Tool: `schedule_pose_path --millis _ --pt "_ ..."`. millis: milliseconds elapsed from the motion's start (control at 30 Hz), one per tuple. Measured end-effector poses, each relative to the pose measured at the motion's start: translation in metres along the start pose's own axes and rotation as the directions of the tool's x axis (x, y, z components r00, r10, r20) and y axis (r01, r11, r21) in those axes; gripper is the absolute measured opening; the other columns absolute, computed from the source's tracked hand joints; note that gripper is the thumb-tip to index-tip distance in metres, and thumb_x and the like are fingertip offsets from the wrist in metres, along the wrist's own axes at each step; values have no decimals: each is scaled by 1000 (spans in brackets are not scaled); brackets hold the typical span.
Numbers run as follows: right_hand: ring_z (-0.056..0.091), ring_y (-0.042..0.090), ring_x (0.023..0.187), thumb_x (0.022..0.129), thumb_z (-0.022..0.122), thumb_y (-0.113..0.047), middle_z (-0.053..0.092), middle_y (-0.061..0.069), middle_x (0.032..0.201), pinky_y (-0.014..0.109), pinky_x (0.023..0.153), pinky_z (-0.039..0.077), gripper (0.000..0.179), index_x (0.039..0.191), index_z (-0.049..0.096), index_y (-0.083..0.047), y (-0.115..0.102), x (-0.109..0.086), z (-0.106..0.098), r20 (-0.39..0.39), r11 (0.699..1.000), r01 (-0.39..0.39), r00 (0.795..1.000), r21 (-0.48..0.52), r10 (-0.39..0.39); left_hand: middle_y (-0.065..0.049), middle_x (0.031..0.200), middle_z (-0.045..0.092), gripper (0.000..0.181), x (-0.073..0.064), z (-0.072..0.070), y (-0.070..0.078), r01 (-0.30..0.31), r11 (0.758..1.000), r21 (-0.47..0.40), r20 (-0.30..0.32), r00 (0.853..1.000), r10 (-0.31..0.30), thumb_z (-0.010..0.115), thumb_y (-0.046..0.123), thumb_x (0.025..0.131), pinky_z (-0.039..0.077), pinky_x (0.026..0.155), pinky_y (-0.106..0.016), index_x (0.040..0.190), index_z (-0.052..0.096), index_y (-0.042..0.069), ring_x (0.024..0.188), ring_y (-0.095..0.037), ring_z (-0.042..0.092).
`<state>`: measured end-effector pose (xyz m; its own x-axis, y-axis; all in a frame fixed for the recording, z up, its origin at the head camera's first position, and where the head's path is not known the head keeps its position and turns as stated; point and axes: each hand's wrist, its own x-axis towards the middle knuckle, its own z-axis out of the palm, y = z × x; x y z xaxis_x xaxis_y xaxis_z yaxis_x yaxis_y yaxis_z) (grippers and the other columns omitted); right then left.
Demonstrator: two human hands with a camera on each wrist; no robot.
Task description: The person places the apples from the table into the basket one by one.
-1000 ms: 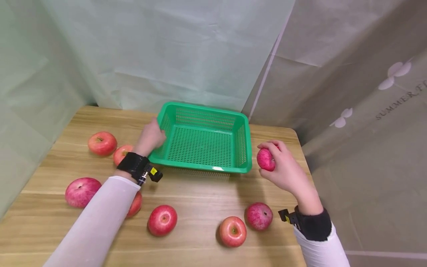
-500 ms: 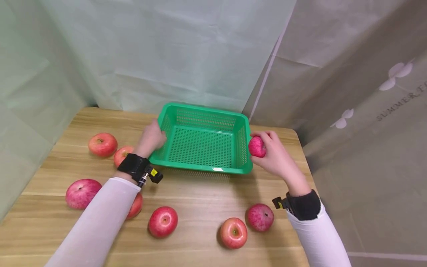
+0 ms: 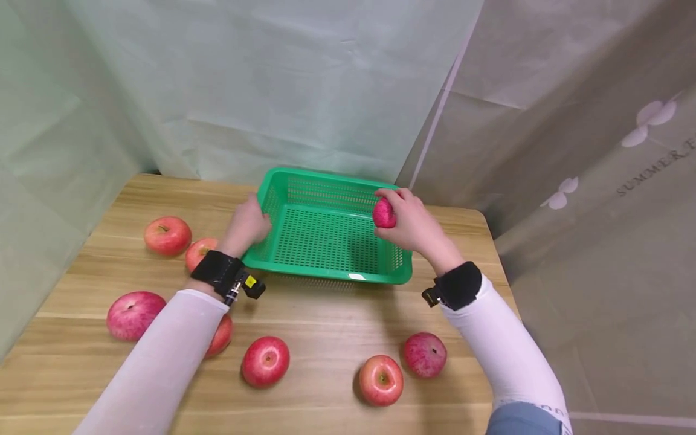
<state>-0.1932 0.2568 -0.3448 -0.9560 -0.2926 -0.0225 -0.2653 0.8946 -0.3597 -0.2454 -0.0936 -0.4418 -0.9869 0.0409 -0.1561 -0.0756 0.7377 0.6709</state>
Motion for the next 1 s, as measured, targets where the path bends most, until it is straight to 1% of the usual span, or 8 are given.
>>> schedule_pose_path --millis 233,367,467,533,667,733,800,1000 --pt "56 41 125 89 86 -29 46 25 149 58 91 59 78 155 50 -13 3 26 13 70 999 -25 997 -31 27 -41 127 57 70 1 -4 -2 3 1000 13 11 1000 -3 44 5 103 57 82 -53 162 11 -15 101 -43 62" --pt "53 44 129 90 85 -26 44 26 151 56 94 58 76 156 49 -12 9 39 21 132 999 5 991 -53 3 -41 129 56 71 2 -5 -3 4 1000 15 9 1000 -5 44 5 103 58 84 -54 162 10 -15 104 -44 62" --pt "49 45 132 91 86 -26 43 24 154 56 96 57 76 156 50 -13 15 45 27 170 997 34 985 -75 -21 -42 130 55 71 1 -3 -5 -2 1000 11 3 1000 2 44 4 102 57 87 -56 162 11 -15 107 -46 63" --pt "48 45 134 90 87 -27 44 23 154 56 98 56 76 156 51 -13 17 48 30 179 995 49 983 -85 -33 -42 131 55 70 0 -2 -6 -7 1000 6 0 1000 7 45 3 102 57 88 -57 161 13 -15 110 -47 63" --pt "45 45 138 89 88 -29 45 21 156 57 100 55 77 156 52 -14 22 50 34 177 993 73 983 -97 -55 -41 130 55 70 -1 -2 -6 -2 1000 -8 9 1000 2 45 3 102 59 85 -55 161 13 -15 107 -46 63" --pt "44 44 139 89 88 -30 45 19 157 57 102 53 77 155 52 -15 25 53 36 176 989 97 981 -113 -76 -40 129 56 68 -2 -3 -5 2 1000 -8 11 1000 -2 45 3 102 59 83 -54 160 15 -15 105 -45 63" --pt "43 44 141 90 89 -30 45 18 158 58 104 52 76 155 53 -15 27 55 37 178 984 124 979 -130 -100 -41 132 55 69 -2 -4 -4 7 1000 1 13 1000 -7 44 3 102 58 85 -54 161 13 -15 106 -45 63" --pt "43 45 140 89 89 -24 45 22 155 61 103 52 75 155 54 -14 31 58 40 176 967 189 972 -173 -159 -41 134 54 70 -1 -6 -5 7 1000 3 7 1000 -7 43 3 101 58 87 -55 162 12 -15 109 -46 63"
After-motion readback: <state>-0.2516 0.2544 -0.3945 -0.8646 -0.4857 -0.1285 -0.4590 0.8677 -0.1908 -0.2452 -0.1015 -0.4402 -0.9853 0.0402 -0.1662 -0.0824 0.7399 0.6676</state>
